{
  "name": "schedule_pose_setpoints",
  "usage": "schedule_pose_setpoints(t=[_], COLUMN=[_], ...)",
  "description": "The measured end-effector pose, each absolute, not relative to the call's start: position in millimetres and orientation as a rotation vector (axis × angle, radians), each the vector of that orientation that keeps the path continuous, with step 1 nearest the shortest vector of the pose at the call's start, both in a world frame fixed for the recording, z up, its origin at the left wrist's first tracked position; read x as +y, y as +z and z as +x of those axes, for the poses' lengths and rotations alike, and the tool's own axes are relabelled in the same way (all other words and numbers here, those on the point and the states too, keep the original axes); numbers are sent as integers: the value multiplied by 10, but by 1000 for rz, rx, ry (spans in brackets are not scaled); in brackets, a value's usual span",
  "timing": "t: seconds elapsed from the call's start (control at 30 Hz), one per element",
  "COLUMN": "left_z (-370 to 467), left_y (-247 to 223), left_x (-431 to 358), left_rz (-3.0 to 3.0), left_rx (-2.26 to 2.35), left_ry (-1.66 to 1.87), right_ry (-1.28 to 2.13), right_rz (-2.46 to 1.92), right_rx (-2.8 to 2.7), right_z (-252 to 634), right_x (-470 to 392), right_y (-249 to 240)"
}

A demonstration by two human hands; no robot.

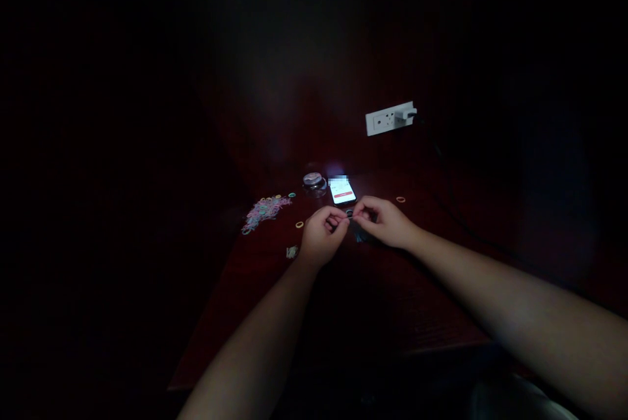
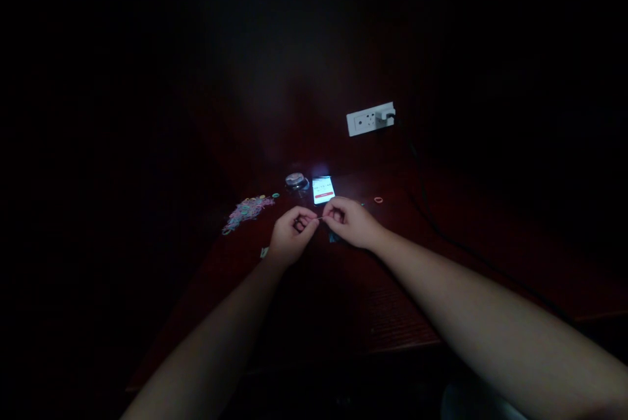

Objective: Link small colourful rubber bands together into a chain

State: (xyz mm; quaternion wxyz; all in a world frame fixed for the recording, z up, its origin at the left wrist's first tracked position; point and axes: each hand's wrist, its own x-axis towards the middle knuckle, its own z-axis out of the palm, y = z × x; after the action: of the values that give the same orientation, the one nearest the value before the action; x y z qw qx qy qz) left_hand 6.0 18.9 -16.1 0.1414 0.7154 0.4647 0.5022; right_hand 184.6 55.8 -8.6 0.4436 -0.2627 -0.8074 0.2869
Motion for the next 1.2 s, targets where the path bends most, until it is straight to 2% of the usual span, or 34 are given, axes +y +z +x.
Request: schedule_pose_setpoints(t=[0.4, 1.2], left_z=[84, 69], left_y=[-144, -166], left_x=[173, 192], left_rz=[2021, 1963], left_rx=[1332, 1352], left_ry=[1360, 1433], right_ry=[698, 636], right_rz=[-634, -650], right_rx=[-1992, -1996], right_z=[1853, 1858], right_x=[560, 571], right_y=[-87, -80])
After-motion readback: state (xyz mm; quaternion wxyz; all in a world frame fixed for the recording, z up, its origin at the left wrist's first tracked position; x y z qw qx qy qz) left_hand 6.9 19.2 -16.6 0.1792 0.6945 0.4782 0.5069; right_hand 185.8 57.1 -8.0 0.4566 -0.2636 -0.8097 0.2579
